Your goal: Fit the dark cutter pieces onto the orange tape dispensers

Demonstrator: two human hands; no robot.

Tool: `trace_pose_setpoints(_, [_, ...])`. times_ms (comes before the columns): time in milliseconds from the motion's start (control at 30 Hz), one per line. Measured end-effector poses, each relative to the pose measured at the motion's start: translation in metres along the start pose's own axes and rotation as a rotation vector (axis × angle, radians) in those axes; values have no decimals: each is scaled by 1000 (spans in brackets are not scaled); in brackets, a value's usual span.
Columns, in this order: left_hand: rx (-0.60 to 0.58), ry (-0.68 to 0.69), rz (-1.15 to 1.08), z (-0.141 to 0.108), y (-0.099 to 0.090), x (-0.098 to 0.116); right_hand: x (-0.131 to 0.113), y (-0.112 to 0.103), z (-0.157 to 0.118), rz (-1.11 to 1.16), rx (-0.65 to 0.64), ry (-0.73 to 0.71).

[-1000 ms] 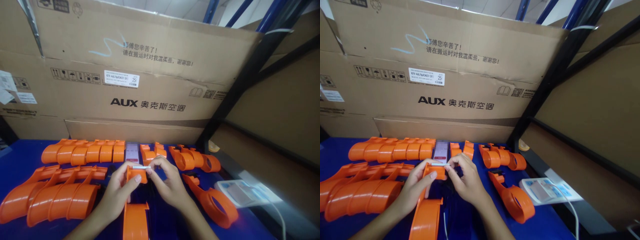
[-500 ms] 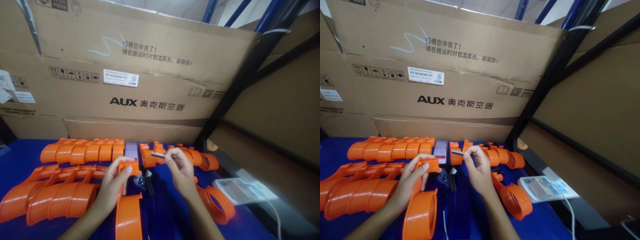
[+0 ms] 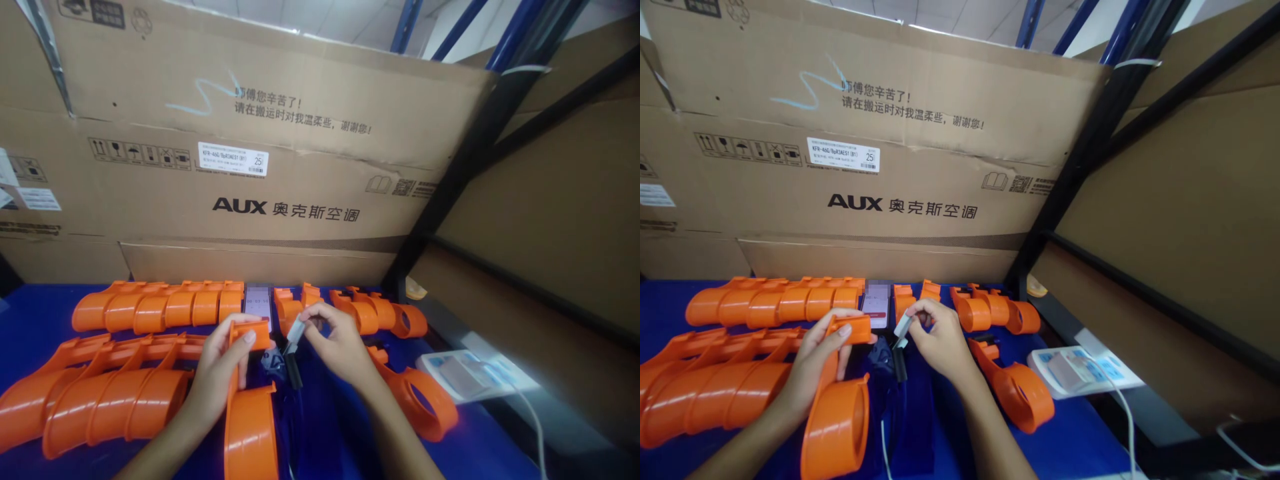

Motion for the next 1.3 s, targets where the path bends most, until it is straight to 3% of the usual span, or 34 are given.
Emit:
trace_pose_setpoints(200, [-2, -21, 2, 0, -1, -2, -12, 15, 3, -243, -145, -24])
trace_pose_setpoints(500, [19, -6, -5, -2, 0, 2, -10, 25, 2, -322, -241, -16])
trace_pose_setpoints(600, [53, 1, -32, -1, -2, 3, -12, 23, 2, -329, -214, -26])
trace_pose_setpoints(733, [193, 29, -127, -1, -10, 6, -26, 16, -2, -274, -134, -107])
trace_pose_setpoints(933, [382, 119, -249, -2, -21, 13, -68, 17, -22, -139, -134, -434])
trace_pose_setpoints(1133, [335, 107, -315, 5, -21, 3, -78, 29, -29, -262, -117, -515])
trace_pose_setpoints(1200, [307, 104, -329, 7, -22, -1, -77, 26, -30, -276, -47, -526])
trace_pose_setpoints(1300, [254, 113, -315, 8, -21, -2, -69, 4, -34, -334, 174, -483])
Point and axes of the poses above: each hand's wrist, its own z-axis towards the middle knuckle, its own y-axis out of the palm, x = y × z, the point moved 9 cm from there along z, towards the middle knuckle, and after that the axes turned 14 degrees about -x, right-handed, at the moved point
